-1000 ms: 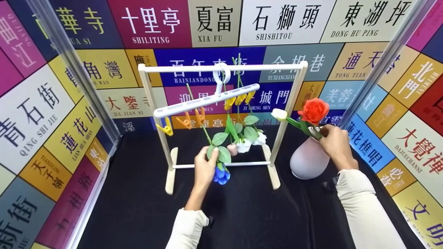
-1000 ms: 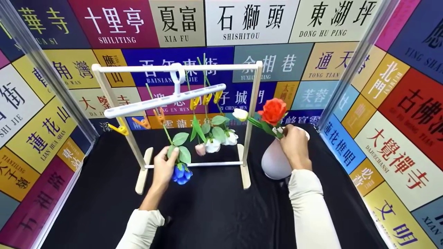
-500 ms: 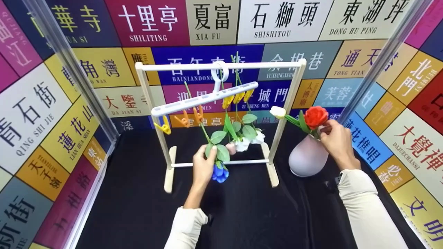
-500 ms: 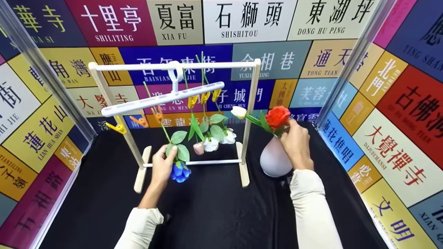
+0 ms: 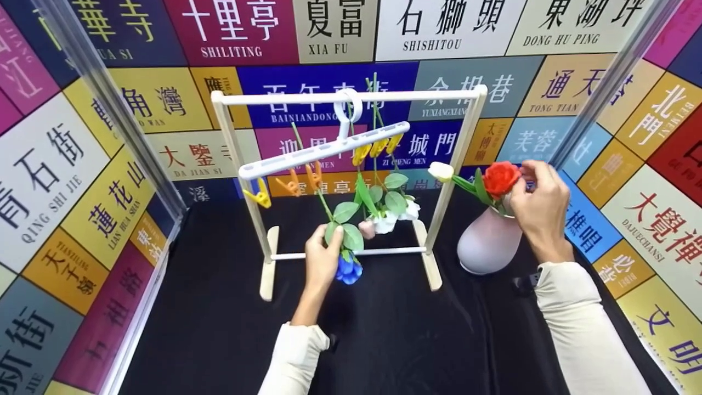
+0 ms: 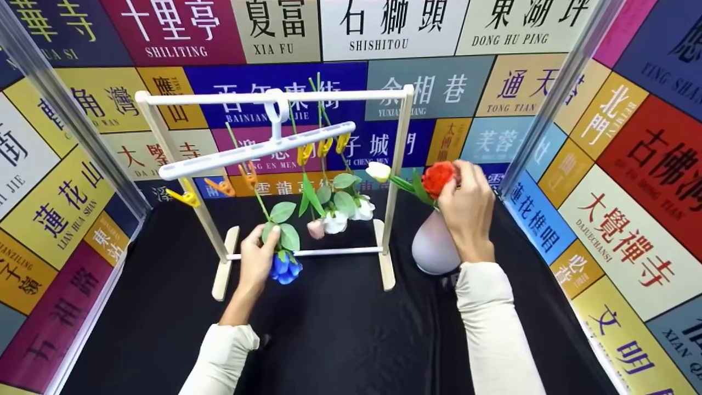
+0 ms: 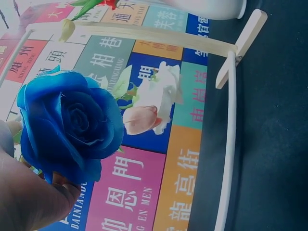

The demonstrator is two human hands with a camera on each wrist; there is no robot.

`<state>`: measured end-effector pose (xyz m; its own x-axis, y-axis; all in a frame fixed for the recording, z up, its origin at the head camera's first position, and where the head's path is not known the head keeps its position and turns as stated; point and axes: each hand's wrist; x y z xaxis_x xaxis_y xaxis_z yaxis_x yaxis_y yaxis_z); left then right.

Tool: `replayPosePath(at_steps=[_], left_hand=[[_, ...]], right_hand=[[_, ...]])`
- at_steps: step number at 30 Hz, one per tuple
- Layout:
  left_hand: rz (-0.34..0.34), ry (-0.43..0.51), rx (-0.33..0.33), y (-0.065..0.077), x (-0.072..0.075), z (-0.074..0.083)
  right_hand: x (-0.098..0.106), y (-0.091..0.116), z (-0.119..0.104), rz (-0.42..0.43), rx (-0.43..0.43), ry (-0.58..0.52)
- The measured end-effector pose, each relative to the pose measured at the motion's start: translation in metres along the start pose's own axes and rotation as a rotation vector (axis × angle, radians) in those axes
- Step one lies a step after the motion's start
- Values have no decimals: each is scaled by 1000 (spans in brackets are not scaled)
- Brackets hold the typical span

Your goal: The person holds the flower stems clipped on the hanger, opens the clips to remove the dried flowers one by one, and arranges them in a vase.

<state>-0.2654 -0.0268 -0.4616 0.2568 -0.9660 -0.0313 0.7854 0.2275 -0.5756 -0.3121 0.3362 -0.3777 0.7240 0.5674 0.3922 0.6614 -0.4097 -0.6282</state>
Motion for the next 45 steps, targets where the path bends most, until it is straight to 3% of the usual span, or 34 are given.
replayPosePath(at_steps=[5, 14, 27, 35, 45], left_hand=[[-5, 17, 2, -1, 0, -1], [-4, 10, 11, 0, 0, 1], [-8, -14, 10, 1, 4, 0], [-12, -7, 16, -1, 5, 2], [-45, 39, 41, -2, 8, 2]], right_hand=[[-5, 3, -34, 47, 93, -75], [-23, 18, -84, 0, 245, -152], [-81, 56, -129, -125, 374, -231], [-115, 75, -156, -216, 370, -234], [-153, 100, -171, -273, 324, -216]])
Point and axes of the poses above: each hand's wrist, its own y-axis away from the middle knuckle, its own x-axis out of the back of the hand, z = x × y, and after that the axes turned 15 degrees about -x, right-handed
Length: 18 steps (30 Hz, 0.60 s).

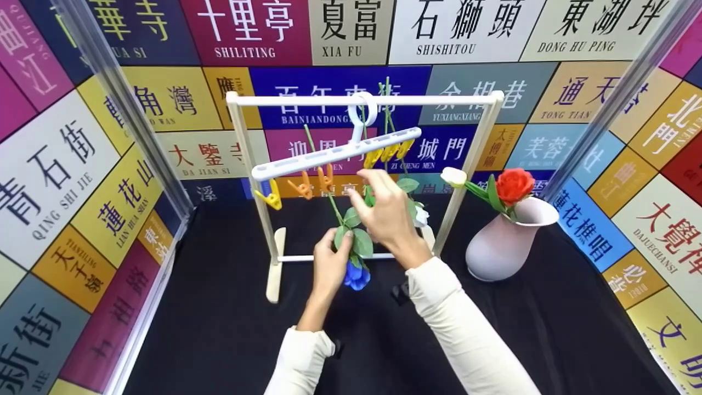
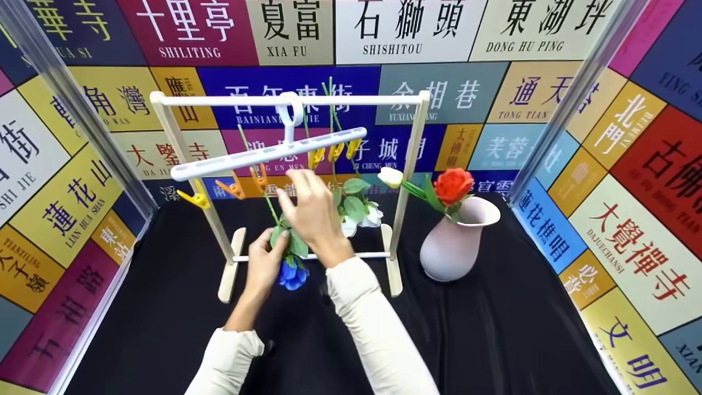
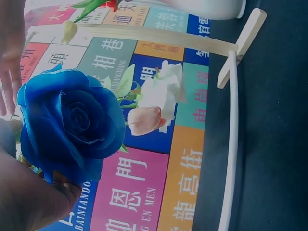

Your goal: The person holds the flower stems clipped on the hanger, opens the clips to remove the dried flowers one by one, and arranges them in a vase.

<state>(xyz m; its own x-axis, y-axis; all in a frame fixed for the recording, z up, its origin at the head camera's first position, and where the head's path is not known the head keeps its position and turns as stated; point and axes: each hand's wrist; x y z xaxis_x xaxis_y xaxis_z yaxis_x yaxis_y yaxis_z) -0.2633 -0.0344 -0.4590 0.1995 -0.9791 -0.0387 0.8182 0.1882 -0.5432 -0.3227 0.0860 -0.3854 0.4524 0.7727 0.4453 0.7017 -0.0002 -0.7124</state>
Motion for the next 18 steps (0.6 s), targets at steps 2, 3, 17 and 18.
replayPosePath(at_steps=[2, 3, 17, 18], left_hand=[[-6, 4, -3, 0, 0, 0], [-6, 8, 0, 0, 1, 0], [-38, 0, 23, -1, 1, -2], [-40, 1, 24, -1, 1, -2]], right_hand=[[-5, 0, -2, -8, -11, 3], [-8, 1, -3, -12, -14, -3], [-39, -3, -17, -29, -49, -26], [-40, -4, -18, -26, -56, -29]])
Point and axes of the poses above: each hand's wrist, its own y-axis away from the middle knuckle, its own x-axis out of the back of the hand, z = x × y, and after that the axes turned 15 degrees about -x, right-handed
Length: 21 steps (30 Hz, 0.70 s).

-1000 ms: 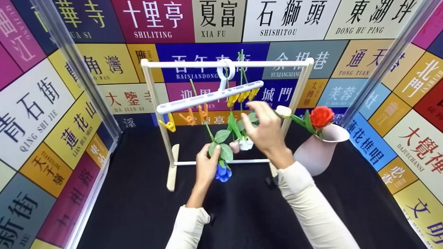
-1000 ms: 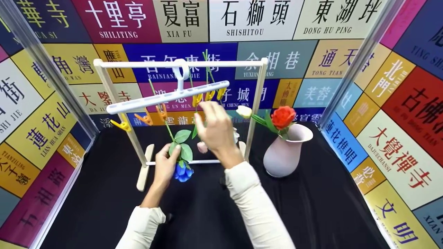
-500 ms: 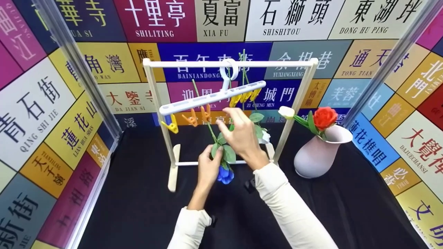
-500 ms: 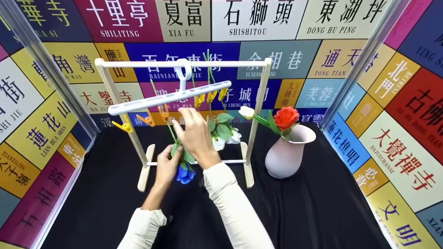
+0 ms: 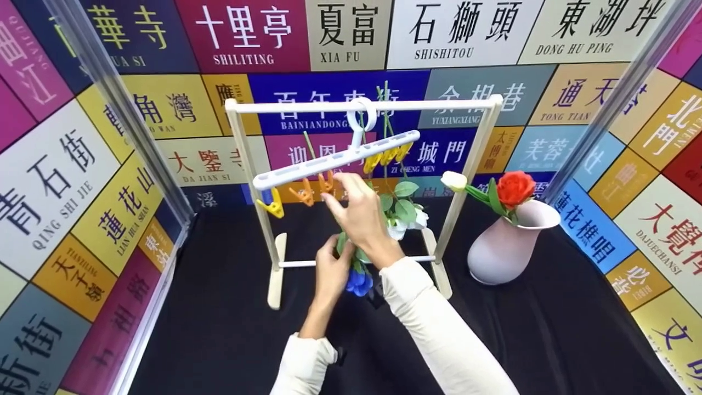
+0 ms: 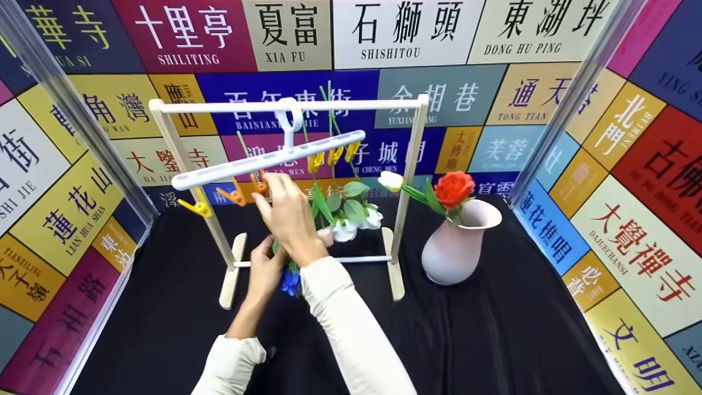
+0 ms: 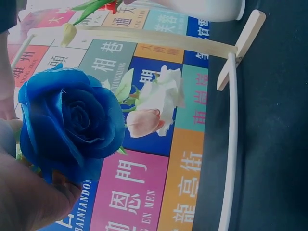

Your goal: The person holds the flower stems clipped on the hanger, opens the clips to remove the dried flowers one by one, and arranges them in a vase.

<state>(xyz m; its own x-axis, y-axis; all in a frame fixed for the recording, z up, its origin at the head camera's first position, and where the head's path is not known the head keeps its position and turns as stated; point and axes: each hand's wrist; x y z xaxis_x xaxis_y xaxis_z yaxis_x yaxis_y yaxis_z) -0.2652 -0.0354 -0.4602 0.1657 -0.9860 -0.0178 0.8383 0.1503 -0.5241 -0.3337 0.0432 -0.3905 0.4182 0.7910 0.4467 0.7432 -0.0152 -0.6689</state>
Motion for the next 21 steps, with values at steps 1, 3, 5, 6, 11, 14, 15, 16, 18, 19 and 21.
replayPosePath(at_steps=[1, 3, 5, 6, 11, 14, 15, 16, 18, 19, 21], left_hand=[[-1, 3, -1, 0, 0, 0], [-2, 3, -4, 0, 1, 0], [0, -1, -5, 0, 1, -1], [2, -6, -6, 0, 1, -1], [7, -50, -16, 2, 2, 0], [12, -62, -24, 2, 2, 1], [12, -62, -24, 2, 2, 1], [13, -60, -22, 2, 2, 2], [11, -52, -19, 2, 2, 2], [8, -51, -19, 2, 2, 2], [5, -52, -19, 2, 2, 3]], right_hand=[[-2, -1, -1, 4, -7, -1], [-5, -2, -3, 15, -17, -5], [-7, -2, -4, 24, -27, 0], [-8, -3, -5, 29, -32, 2], [-12, -3, -6, 43, -58, 0], [-13, -4, -8, 49, -67, -10], [-13, -5, -8, 53, -69, -9], [-13, -5, -8, 59, -68, -8], [-14, -6, -9, 67, -65, -2], [-14, -6, -9, 71, -63, 3], [-14, -6, -11, 75, -57, 9]])
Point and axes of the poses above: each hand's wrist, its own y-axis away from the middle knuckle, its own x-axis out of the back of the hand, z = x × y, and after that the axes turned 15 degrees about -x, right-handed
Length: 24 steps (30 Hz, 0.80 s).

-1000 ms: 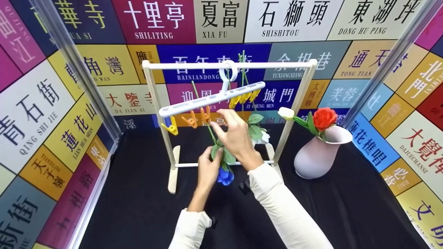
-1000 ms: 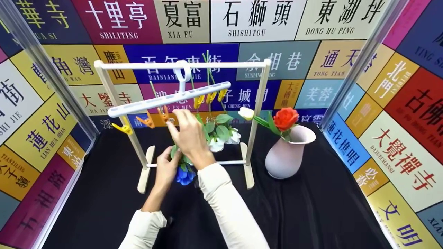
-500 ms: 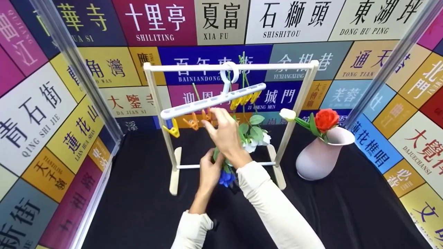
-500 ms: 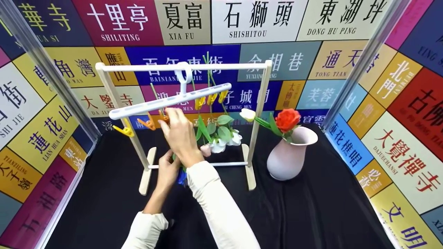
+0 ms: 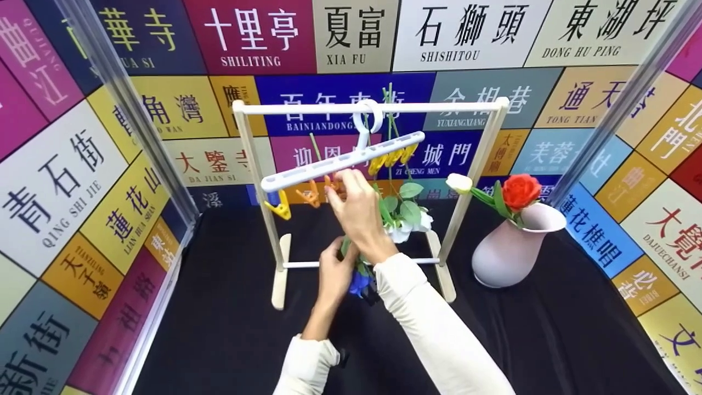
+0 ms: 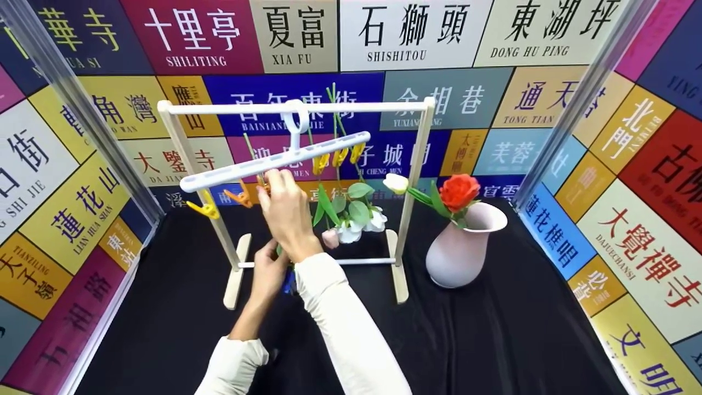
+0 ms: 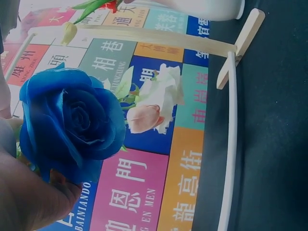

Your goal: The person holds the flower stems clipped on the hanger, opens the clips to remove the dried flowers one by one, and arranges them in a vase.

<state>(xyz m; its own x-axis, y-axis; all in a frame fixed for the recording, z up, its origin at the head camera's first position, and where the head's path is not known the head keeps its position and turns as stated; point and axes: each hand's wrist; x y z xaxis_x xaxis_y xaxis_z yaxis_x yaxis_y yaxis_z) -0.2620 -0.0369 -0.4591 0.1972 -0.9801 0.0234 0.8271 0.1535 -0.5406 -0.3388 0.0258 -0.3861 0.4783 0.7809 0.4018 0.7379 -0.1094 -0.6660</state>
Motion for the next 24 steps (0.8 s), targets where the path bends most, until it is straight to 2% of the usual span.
replayPosePath(at_steps=[15, 24], left_hand=[[-31, 34, -3, 0, 0, -4], [-31, 10, 25, 6, 0, -7]], right_hand=[[0, -4, -2, -17, -16, -63], [-1, -4, -1, -31, -39, -65]])
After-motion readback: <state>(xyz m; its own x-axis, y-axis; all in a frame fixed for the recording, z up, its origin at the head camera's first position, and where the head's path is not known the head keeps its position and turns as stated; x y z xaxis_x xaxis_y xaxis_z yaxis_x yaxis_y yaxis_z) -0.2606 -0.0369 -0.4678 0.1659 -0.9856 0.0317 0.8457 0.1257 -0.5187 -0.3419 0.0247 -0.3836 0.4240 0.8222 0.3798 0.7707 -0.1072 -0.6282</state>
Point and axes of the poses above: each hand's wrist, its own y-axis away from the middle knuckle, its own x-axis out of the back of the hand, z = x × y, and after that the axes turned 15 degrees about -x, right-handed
